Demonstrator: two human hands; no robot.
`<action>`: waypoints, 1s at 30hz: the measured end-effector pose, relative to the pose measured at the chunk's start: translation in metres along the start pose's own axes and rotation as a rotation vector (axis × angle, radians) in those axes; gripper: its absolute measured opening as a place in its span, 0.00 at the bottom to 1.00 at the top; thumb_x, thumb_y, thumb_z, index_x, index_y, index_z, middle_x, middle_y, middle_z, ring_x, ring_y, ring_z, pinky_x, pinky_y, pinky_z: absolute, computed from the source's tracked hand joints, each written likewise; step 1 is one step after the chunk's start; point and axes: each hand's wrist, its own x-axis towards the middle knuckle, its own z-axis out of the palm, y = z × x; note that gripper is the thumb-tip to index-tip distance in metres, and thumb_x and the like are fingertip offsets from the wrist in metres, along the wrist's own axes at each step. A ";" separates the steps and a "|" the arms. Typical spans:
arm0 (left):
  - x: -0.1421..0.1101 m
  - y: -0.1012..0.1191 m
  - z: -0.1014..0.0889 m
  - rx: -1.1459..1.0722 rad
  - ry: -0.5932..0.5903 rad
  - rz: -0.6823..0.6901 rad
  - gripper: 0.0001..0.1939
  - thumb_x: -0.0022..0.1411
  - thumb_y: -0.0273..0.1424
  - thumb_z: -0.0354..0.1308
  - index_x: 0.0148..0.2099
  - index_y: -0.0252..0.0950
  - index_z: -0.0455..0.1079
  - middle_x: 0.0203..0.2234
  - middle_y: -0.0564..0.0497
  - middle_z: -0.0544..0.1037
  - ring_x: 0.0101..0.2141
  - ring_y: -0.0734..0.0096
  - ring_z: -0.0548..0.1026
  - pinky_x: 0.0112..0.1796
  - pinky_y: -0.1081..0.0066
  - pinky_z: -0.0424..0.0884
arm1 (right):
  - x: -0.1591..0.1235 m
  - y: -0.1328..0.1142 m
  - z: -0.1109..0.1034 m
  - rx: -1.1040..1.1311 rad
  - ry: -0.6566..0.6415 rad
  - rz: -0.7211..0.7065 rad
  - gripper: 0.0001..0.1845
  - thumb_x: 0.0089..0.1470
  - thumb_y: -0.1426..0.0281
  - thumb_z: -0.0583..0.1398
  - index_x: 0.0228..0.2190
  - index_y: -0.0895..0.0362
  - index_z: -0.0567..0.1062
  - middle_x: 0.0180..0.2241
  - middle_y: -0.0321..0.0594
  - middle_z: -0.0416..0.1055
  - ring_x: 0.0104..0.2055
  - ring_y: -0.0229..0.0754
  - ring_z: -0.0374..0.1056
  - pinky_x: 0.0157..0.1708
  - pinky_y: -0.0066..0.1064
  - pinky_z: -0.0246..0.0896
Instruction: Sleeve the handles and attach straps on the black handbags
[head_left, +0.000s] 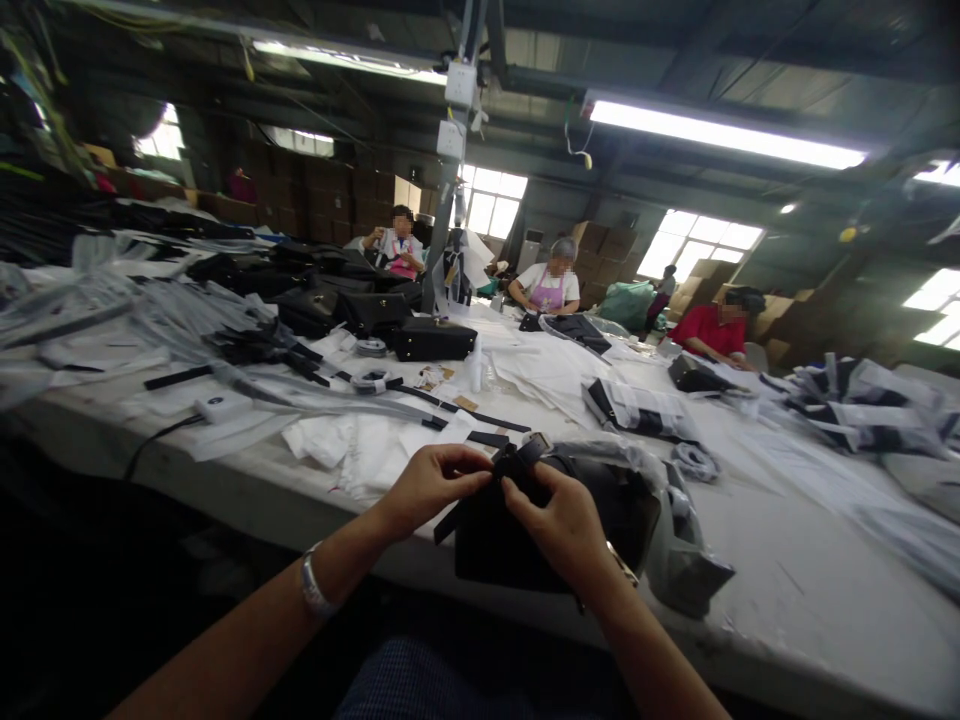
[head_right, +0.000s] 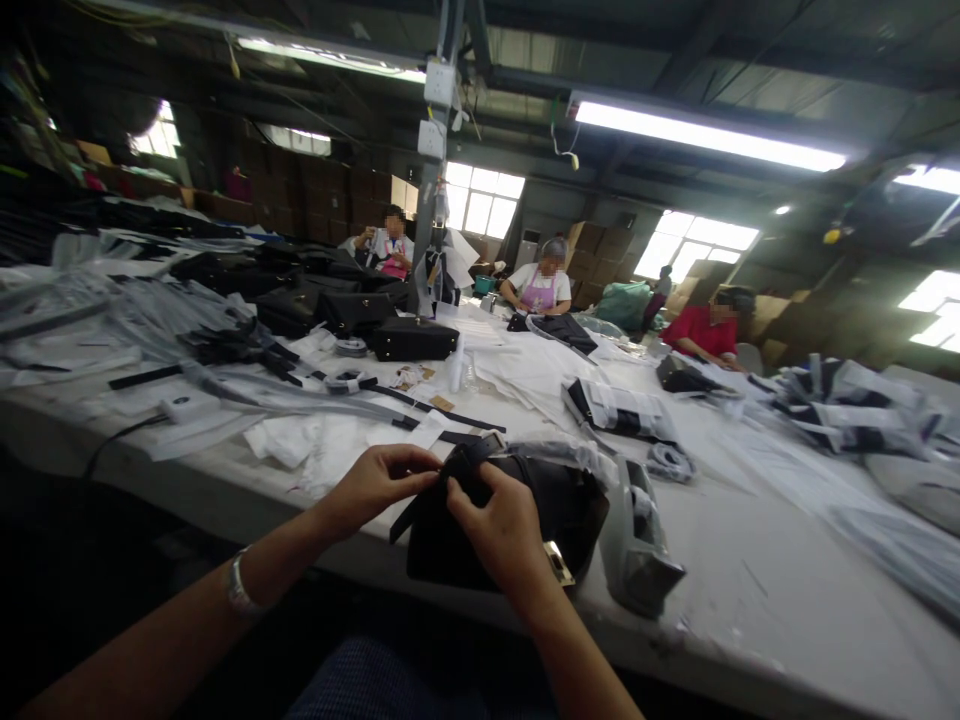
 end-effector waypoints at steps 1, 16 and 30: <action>0.000 -0.001 0.001 -0.010 0.008 -0.002 0.13 0.54 0.37 0.66 0.39 0.34 0.79 0.34 0.48 0.82 0.38 0.60 0.78 0.40 0.68 0.73 | 0.000 0.000 0.000 0.006 0.003 0.007 0.13 0.54 0.63 0.60 0.38 0.56 0.80 0.34 0.40 0.80 0.37 0.49 0.74 0.38 0.34 0.66; 0.000 -0.009 0.016 0.032 0.030 0.024 0.08 0.56 0.33 0.64 0.35 0.34 0.75 0.29 0.51 0.78 0.32 0.68 0.75 0.34 0.73 0.70 | -0.006 -0.001 0.013 0.031 0.117 0.049 0.14 0.52 0.67 0.60 0.41 0.57 0.79 0.36 0.39 0.80 0.39 0.48 0.74 0.40 0.32 0.66; 0.000 -0.009 0.003 -0.061 -0.027 -0.084 0.09 0.52 0.33 0.67 0.35 0.33 0.77 0.29 0.50 0.80 0.32 0.67 0.76 0.35 0.72 0.69 | -0.010 0.000 0.008 0.077 0.055 0.043 0.13 0.51 0.67 0.62 0.40 0.57 0.79 0.36 0.39 0.80 0.38 0.48 0.75 0.40 0.32 0.66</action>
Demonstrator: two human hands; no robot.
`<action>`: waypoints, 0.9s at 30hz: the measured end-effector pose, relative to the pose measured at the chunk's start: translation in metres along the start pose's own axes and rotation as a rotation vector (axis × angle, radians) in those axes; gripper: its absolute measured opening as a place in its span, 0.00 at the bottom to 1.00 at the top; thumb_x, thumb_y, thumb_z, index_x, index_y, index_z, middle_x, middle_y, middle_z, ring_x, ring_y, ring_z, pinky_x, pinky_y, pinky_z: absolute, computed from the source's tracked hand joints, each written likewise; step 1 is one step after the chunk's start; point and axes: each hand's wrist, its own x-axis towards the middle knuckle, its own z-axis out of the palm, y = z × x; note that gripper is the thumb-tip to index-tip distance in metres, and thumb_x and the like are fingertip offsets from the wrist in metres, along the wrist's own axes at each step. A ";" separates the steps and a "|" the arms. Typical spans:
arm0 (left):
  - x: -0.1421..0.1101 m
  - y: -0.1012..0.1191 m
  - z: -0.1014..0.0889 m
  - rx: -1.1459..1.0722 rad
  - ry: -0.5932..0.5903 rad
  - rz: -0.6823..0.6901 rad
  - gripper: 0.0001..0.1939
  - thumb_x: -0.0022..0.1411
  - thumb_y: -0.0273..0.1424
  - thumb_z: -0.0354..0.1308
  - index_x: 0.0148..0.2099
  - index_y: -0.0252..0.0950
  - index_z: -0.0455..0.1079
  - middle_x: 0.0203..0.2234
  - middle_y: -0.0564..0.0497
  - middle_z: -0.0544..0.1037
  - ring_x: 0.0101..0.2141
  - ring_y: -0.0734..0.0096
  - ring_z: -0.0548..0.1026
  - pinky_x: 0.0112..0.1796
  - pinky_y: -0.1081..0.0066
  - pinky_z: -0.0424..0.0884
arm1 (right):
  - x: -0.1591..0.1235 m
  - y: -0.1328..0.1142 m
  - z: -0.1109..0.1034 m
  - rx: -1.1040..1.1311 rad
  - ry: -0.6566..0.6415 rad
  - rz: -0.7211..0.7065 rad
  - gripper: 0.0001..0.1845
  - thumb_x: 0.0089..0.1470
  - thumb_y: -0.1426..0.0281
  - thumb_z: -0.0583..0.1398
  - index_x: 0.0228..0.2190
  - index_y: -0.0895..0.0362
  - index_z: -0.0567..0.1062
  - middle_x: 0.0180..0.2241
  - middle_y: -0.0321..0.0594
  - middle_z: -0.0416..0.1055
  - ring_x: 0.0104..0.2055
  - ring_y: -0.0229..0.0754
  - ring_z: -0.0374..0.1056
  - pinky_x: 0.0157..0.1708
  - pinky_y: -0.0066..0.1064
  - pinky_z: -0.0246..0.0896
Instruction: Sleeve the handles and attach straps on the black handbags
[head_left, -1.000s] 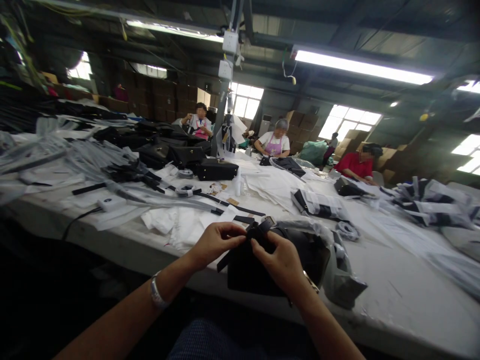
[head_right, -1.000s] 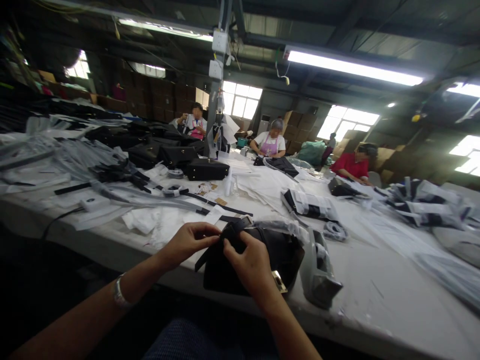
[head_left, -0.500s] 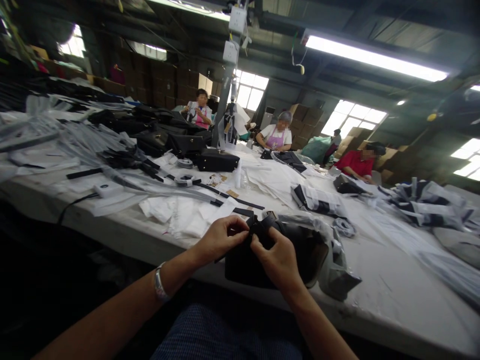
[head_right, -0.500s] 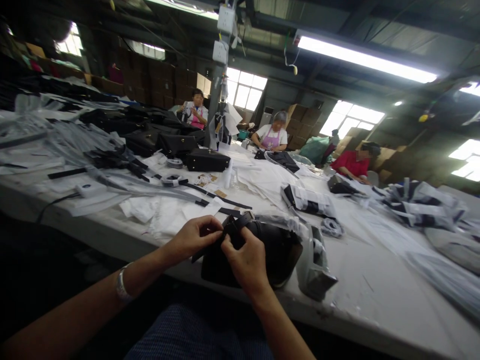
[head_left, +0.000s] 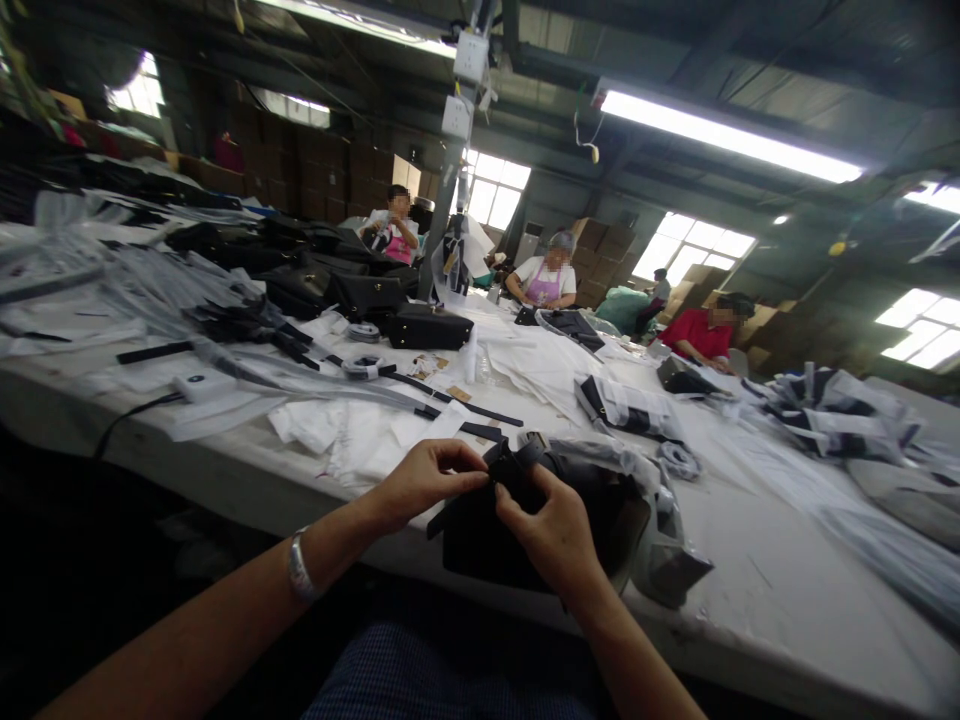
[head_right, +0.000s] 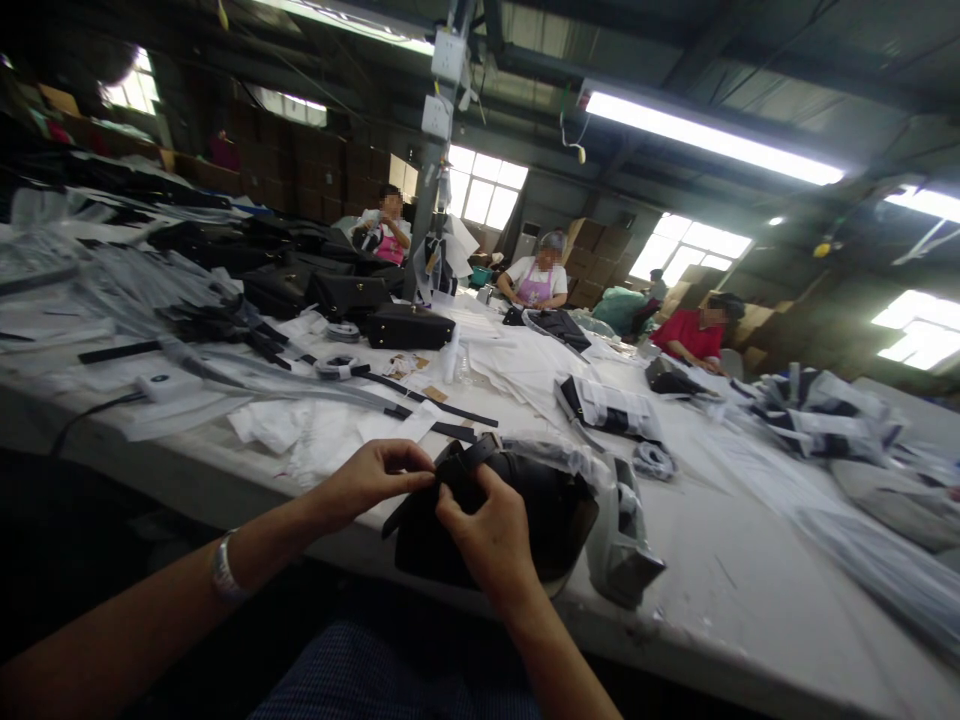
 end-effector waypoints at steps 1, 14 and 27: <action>0.000 0.001 0.001 -0.014 -0.005 -0.019 0.10 0.52 0.33 0.68 0.35 0.32 0.77 0.29 0.50 0.80 0.32 0.68 0.76 0.34 0.72 0.69 | 0.000 -0.001 0.002 -0.009 0.020 0.006 0.14 0.50 0.68 0.62 0.40 0.57 0.79 0.35 0.39 0.80 0.37 0.48 0.75 0.40 0.32 0.66; 0.002 -0.005 0.009 -0.026 -0.007 -0.016 0.08 0.52 0.30 0.67 0.32 0.32 0.72 0.26 0.52 0.77 0.29 0.71 0.74 0.32 0.74 0.68 | -0.005 0.001 0.017 -0.174 0.129 -0.064 0.13 0.49 0.71 0.60 0.39 0.57 0.77 0.35 0.41 0.78 0.37 0.48 0.73 0.38 0.32 0.64; 0.004 0.017 0.003 0.199 -0.015 0.204 0.16 0.65 0.38 0.56 0.53 0.42 0.72 0.53 0.48 0.74 0.54 0.60 0.70 0.51 0.66 0.68 | 0.012 -0.001 -0.027 0.200 -0.108 -0.089 0.19 0.62 0.61 0.55 0.50 0.54 0.75 0.48 0.44 0.76 0.53 0.53 0.69 0.56 0.44 0.61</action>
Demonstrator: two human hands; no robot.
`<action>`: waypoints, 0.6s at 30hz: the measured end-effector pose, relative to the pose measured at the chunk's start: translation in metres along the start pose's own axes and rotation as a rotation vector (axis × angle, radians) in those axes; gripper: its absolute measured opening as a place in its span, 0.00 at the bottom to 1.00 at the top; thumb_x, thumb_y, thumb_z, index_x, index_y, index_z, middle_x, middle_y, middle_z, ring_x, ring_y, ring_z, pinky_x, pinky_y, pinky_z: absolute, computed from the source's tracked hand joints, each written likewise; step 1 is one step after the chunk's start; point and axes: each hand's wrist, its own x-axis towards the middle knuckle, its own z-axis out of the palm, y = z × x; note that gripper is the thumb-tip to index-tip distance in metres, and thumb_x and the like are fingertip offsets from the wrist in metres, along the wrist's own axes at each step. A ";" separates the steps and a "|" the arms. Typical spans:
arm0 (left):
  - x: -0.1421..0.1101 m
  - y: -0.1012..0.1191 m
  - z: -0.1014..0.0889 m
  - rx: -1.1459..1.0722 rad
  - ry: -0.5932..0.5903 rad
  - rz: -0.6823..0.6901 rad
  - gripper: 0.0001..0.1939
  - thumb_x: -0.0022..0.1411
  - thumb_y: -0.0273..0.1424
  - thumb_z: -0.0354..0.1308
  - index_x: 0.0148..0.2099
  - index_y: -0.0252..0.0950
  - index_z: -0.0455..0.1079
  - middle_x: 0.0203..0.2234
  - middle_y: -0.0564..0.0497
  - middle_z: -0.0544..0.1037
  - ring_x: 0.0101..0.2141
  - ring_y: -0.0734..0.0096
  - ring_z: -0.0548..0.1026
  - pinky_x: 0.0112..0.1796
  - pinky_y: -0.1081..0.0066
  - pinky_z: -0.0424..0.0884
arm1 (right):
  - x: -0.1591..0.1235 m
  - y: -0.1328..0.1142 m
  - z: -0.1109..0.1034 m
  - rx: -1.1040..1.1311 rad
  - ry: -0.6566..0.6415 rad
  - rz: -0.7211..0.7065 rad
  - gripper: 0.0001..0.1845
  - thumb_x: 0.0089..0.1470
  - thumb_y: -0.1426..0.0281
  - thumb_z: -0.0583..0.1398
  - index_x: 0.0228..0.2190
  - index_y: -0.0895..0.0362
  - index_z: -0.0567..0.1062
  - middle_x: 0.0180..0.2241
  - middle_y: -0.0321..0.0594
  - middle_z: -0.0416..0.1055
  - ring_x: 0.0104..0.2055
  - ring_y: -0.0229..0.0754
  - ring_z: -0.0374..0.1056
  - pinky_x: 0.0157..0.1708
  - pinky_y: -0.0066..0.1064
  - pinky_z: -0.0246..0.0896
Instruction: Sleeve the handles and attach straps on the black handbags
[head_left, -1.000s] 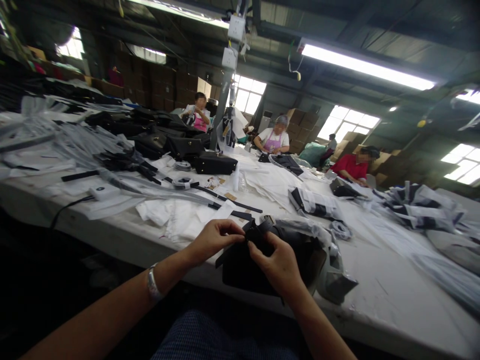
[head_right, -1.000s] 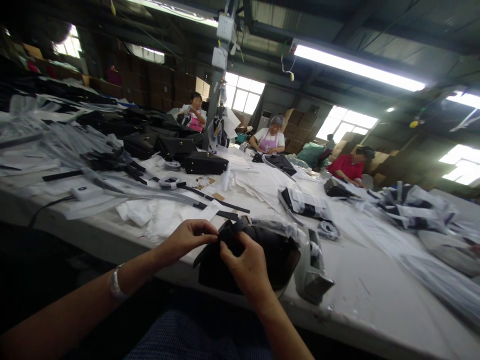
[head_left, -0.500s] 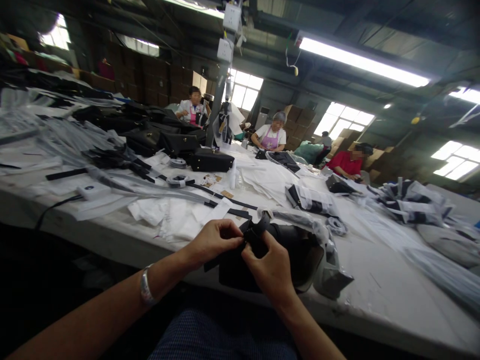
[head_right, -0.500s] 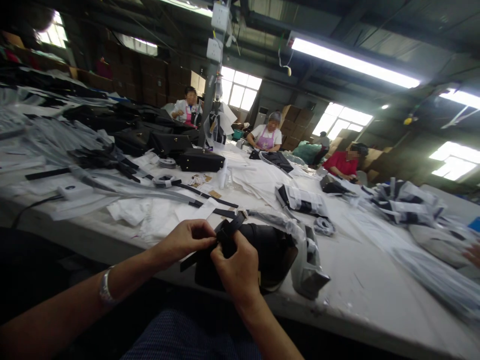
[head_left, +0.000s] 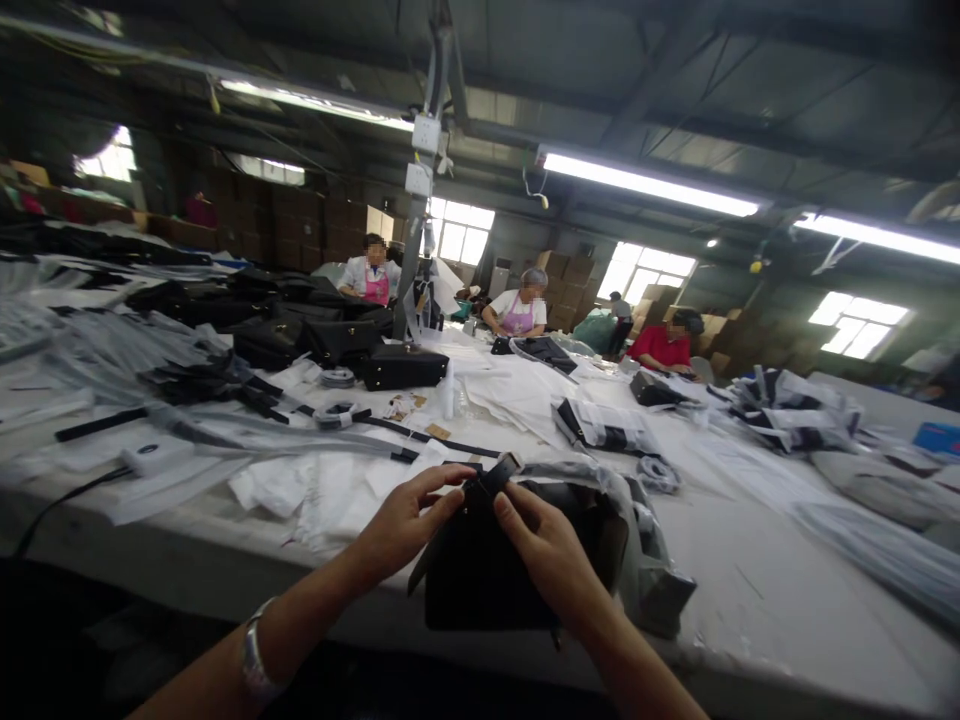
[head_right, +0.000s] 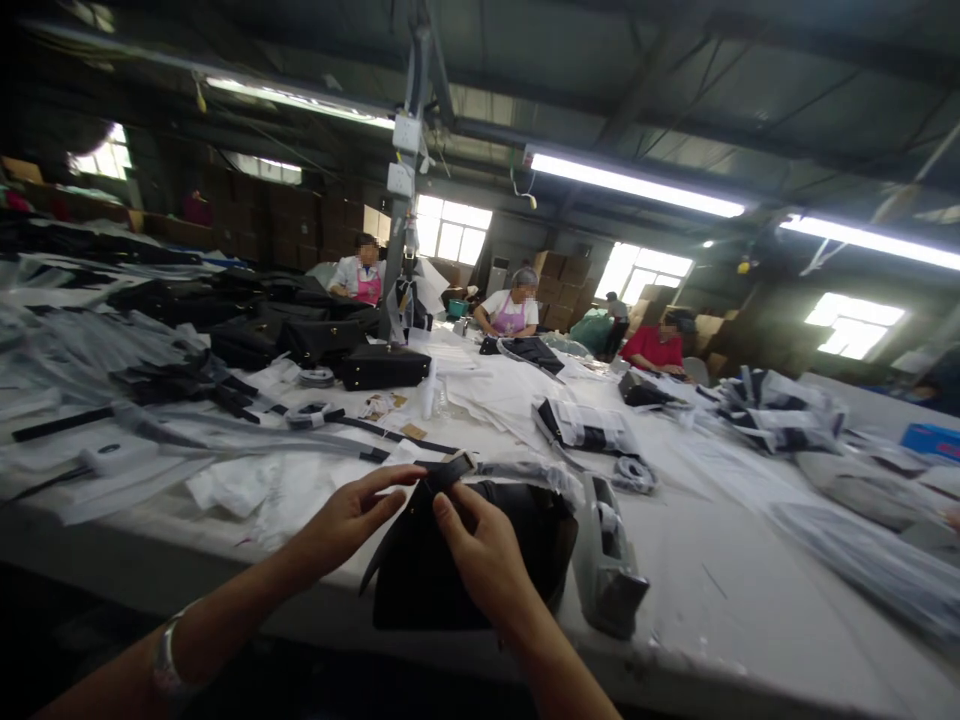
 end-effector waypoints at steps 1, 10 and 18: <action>0.003 0.001 0.000 -0.003 -0.034 0.019 0.16 0.65 0.38 0.57 0.53 0.42 0.72 0.54 0.48 0.74 0.55 0.59 0.69 0.52 0.66 0.68 | 0.000 0.000 0.000 -0.034 0.028 -0.040 0.19 0.62 0.62 0.55 0.51 0.54 0.75 0.51 0.45 0.74 0.55 0.53 0.67 0.57 0.46 0.59; 0.032 0.050 0.003 -0.025 -0.079 0.092 0.23 0.68 0.45 0.48 0.53 0.38 0.74 0.48 0.47 0.78 0.48 0.58 0.73 0.51 0.65 0.66 | 0.002 -0.012 -0.008 -0.566 0.105 -0.490 0.23 0.58 0.76 0.55 0.54 0.52 0.72 0.61 0.46 0.61 0.64 0.52 0.54 0.61 0.46 0.56; 0.035 0.085 0.016 -0.077 -0.173 -0.072 0.18 0.60 0.44 0.60 0.39 0.34 0.79 0.34 0.48 0.80 0.39 0.61 0.75 0.41 0.69 0.67 | -0.002 -0.009 -0.030 0.249 0.280 -0.019 0.09 0.57 0.69 0.59 0.37 0.56 0.79 0.42 0.44 0.77 0.46 0.49 0.73 0.52 0.44 0.65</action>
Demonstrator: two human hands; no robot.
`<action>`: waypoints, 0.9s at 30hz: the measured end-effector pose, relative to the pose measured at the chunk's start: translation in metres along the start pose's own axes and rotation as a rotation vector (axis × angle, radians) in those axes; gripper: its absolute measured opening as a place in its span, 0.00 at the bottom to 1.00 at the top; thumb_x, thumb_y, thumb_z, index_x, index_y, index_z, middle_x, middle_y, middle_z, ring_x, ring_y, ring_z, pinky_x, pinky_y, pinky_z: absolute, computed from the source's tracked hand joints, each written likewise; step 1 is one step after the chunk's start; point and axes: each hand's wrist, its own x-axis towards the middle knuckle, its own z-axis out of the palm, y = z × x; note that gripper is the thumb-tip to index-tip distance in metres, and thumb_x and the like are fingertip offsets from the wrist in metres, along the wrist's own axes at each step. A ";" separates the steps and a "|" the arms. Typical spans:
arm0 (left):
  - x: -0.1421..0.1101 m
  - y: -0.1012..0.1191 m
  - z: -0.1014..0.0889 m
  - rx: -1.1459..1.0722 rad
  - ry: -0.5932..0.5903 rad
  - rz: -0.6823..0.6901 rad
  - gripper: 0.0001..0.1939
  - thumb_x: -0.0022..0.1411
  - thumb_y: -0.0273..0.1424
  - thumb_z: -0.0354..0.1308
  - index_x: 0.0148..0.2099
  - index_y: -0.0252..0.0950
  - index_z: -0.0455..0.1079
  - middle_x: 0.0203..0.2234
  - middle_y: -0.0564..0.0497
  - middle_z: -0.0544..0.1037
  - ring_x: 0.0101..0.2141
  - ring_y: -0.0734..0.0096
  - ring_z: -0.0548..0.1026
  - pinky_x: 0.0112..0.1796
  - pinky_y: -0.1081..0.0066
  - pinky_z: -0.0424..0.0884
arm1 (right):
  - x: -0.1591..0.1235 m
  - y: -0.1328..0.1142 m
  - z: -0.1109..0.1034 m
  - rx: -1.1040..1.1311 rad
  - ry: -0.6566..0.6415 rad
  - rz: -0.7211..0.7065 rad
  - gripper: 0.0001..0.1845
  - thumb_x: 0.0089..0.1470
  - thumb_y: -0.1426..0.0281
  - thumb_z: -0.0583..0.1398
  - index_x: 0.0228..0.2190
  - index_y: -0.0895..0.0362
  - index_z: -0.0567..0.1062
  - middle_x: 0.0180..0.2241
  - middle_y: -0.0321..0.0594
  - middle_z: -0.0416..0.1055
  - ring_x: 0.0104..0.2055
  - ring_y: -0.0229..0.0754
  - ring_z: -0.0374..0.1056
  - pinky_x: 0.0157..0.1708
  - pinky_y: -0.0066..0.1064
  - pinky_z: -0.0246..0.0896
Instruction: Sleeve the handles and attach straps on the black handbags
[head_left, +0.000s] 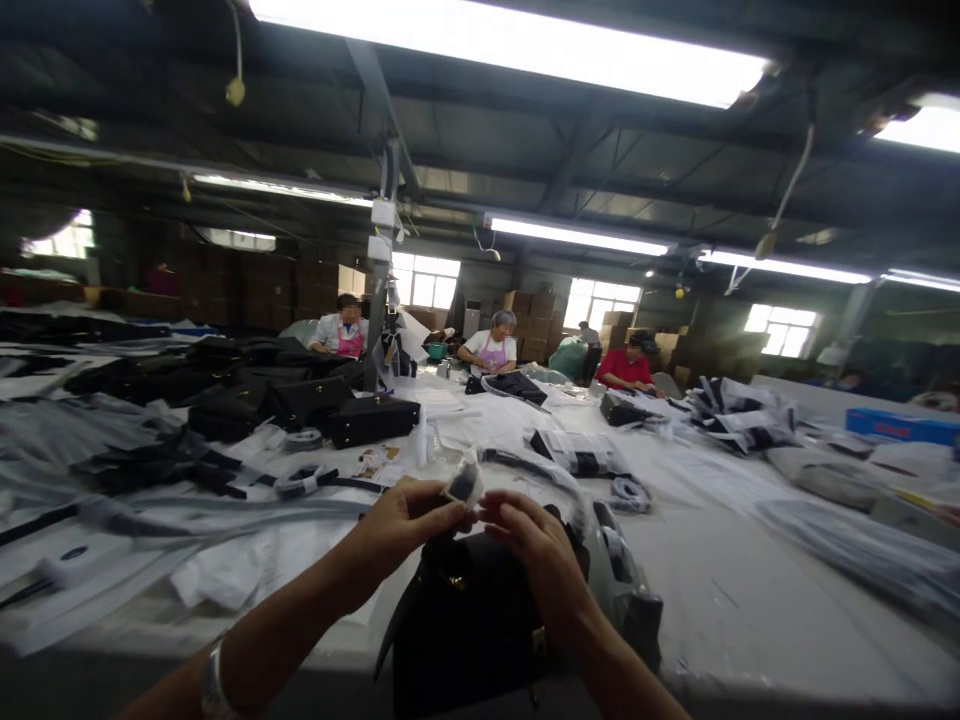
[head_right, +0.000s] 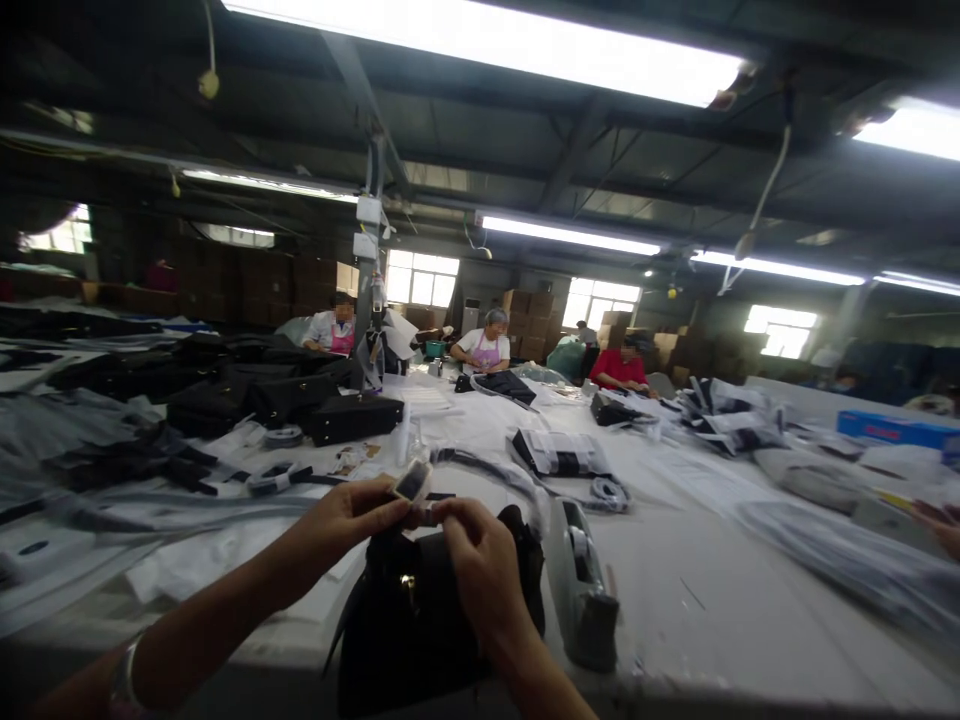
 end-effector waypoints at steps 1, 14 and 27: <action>-0.003 -0.001 0.000 -0.054 0.001 -0.027 0.18 0.59 0.44 0.62 0.40 0.34 0.78 0.34 0.47 0.80 0.38 0.62 0.75 0.41 0.68 0.68 | 0.004 0.001 -0.002 0.209 -0.010 0.136 0.11 0.57 0.65 0.59 0.39 0.56 0.78 0.42 0.45 0.78 0.47 0.50 0.73 0.53 0.45 0.65; -0.012 0.002 0.003 -0.037 -0.006 0.013 0.21 0.61 0.47 0.58 0.45 0.35 0.76 0.30 0.50 0.78 0.28 0.70 0.71 0.32 0.72 0.68 | 0.058 -0.052 -0.011 0.908 0.271 0.217 0.14 0.56 0.60 0.62 0.35 0.59 0.77 0.42 0.46 0.79 0.47 0.47 0.75 0.52 0.38 0.69; -0.032 -0.039 -0.002 -0.072 0.234 0.001 0.29 0.63 0.55 0.46 0.48 0.39 0.75 0.36 0.46 0.81 0.39 0.55 0.76 0.40 0.63 0.70 | 0.015 -0.044 0.015 0.777 -0.003 0.179 0.20 0.53 0.61 0.65 0.46 0.56 0.74 0.46 0.44 0.78 0.53 0.48 0.70 0.54 0.40 0.63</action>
